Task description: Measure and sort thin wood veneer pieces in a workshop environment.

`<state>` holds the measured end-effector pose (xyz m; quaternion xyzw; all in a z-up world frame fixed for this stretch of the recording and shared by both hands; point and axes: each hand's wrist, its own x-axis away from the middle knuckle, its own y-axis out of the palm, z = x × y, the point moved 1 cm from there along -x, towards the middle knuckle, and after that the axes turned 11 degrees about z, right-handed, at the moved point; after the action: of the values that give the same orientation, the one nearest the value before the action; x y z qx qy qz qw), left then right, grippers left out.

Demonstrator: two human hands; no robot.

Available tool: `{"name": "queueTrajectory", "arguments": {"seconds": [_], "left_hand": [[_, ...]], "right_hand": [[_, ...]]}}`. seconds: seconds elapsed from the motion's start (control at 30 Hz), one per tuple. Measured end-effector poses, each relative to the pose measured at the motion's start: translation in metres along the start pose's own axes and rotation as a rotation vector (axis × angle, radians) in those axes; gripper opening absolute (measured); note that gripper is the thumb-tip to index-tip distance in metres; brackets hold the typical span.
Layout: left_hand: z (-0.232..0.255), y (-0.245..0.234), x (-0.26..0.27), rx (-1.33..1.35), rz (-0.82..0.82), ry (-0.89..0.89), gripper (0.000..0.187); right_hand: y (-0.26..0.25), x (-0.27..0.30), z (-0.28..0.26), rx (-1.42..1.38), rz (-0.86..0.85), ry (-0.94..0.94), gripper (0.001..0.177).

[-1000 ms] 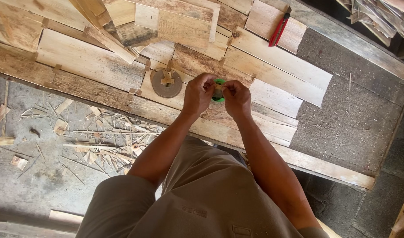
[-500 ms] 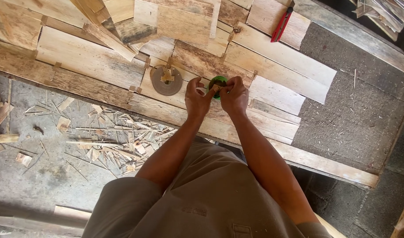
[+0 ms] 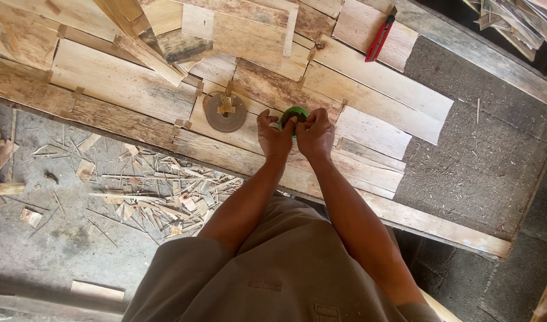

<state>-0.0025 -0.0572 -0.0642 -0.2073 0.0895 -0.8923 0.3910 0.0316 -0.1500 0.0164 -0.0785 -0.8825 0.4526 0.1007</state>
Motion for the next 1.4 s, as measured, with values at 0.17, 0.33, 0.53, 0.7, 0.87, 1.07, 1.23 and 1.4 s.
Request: {"name": "queueTrajectory", "arguments": {"seconds": [0.17,0.33,0.53,0.7,0.87,1.07,1.23,1.4], "left_hand": [[0.000,0.002,-0.001,0.011,-0.009,-0.023,0.081],[0.011,-0.006,0.001,0.058,-0.064,-0.085,0.077],[0.042,-0.037,0.004,0.018,0.009,0.483,0.051],[0.044,-0.038,-0.007,-0.021,-0.339,0.231,0.051],[0.062,-0.042,-0.010,-0.141,-0.417,0.195,0.062],[0.053,-0.034,-0.017,0.011,-0.454,0.030,0.066],[0.062,-0.037,-0.011,-0.177,-0.448,0.222,0.059],[0.044,-0.027,-0.012,-0.234,-0.284,0.589,0.052]], "right_hand": [[-0.012,0.003,0.009,0.004,0.002,-0.015,0.023],[-0.024,0.005,0.014,-0.024,0.052,-0.055,0.024],[-0.026,0.007,0.016,-0.324,0.036,-0.110,0.028],[-0.019,0.007,0.023,-0.402,-0.012,-0.219,0.026],[-0.018,0.006,0.024,-0.318,-0.017,-0.183,0.026],[-0.016,0.005,0.029,-0.318,-0.017,-0.192,0.025],[-0.014,0.007,0.027,-0.318,-0.022,-0.126,0.027],[-0.011,0.012,0.024,-0.110,0.121,-0.134,0.029]]}}
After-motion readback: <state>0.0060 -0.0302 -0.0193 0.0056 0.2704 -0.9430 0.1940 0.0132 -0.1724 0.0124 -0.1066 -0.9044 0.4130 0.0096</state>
